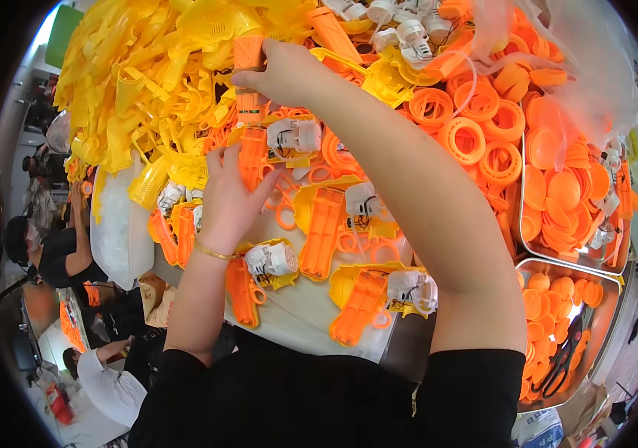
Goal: Assembling, labeling, and organizing plastic toy components at a factory workbench.
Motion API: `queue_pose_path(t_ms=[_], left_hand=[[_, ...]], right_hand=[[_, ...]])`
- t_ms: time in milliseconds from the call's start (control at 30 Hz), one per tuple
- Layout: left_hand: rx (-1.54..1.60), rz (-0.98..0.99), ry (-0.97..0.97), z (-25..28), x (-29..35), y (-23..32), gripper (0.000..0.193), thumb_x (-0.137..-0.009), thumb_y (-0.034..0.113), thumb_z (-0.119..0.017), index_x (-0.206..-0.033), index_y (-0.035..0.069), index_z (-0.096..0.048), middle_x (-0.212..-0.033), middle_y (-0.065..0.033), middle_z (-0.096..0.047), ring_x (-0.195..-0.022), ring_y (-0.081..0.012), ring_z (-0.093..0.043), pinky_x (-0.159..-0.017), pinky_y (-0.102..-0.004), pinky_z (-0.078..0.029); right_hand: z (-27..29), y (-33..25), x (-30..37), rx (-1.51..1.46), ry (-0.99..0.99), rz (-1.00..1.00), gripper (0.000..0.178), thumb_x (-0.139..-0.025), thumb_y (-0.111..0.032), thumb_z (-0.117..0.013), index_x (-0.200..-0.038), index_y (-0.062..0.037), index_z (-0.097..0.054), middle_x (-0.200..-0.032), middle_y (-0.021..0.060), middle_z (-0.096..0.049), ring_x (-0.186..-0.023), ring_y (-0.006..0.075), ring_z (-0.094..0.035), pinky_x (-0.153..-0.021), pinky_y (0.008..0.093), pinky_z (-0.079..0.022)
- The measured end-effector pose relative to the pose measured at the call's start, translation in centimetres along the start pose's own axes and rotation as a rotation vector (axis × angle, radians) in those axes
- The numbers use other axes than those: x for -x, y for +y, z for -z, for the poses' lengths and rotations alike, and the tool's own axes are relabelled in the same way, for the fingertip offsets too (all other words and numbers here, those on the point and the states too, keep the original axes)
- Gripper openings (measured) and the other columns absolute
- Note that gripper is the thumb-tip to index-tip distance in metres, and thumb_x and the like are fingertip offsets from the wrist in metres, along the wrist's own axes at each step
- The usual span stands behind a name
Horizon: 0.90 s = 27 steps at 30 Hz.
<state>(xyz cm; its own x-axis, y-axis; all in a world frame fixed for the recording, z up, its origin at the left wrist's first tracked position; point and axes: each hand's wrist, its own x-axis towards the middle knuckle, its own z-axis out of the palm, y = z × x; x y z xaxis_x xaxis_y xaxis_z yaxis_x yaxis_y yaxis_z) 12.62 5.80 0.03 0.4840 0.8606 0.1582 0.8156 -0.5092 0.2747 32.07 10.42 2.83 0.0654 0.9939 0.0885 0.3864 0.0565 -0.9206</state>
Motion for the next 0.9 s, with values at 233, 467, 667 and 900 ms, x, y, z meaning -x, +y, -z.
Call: queue_pose_path(t_ms=[233, 467, 667, 900], left_hand=[[-0.026, -0.004, -0.017, 0.2, -0.1, 0.1, 0.067, -0.075, 0.035, -0.072, -0.122, -0.003, -0.042, -0.116, -0.0284, -0.043, -0.091, -0.0435, -0.058, -0.075, -0.0434, -0.051], [-0.045, -0.025, -0.011, 0.1, -0.1, 0.2, 0.067, -0.076, 0.034, -0.072, -0.122, -0.003, -0.041, -0.112, -0.0278, -0.043, -0.090, -0.0425, -0.058, -0.074, -0.0435, -0.051], [-0.059, -0.046, 0.001, 0.0, -0.1, 0.0, 0.066, -0.076, 0.034, -0.072, -0.122, -0.003, -0.041, -0.113, -0.0280, -0.043, -0.091, -0.0426, -0.058, -0.074, -0.0434, -0.051], [-0.054, -0.064, 0.009, -0.2, -0.1, -0.1, 0.064, -0.077, 0.036, -0.071, -0.119, -0.004, -0.043, -0.114, -0.0282, -0.043, -0.093, -0.0429, -0.057, -0.076, -0.0437, -0.051]], right_hand=[[-0.4, 0.5, -0.6, -0.028, 0.001, 0.014, 0.049, -0.083, -0.038, -0.066, -0.110, 0.0003, -0.054, -0.086, 0.0094, -0.067, -0.061, 0.0150, -0.065, -0.053, 0.0268, -0.052], [-1.1, 1.9, -1.1, 0.025, 0.031, 0.041, 0.048, -0.083, -0.036, -0.067, -0.108, 0.0022, -0.054, -0.083, 0.0086, -0.067, -0.061, 0.0155, -0.065, -0.057, 0.0276, -0.053], [-1.0, 1.7, -0.9, -0.013, 0.022, -0.010, 0.047, -0.083, -0.036, -0.067, -0.106, 0.0030, -0.055, -0.080, 0.0089, -0.067, -0.061, 0.0154, -0.065, -0.058, 0.0282, -0.054], [-0.9, 1.3, -0.5, -0.085, -0.010, -0.053, 0.048, -0.084, -0.035, -0.065, -0.109, 0.0032, -0.053, -0.078, 0.0096, -0.066, -0.061, 0.0155, -0.065, -0.057, 0.0282, -0.055]])
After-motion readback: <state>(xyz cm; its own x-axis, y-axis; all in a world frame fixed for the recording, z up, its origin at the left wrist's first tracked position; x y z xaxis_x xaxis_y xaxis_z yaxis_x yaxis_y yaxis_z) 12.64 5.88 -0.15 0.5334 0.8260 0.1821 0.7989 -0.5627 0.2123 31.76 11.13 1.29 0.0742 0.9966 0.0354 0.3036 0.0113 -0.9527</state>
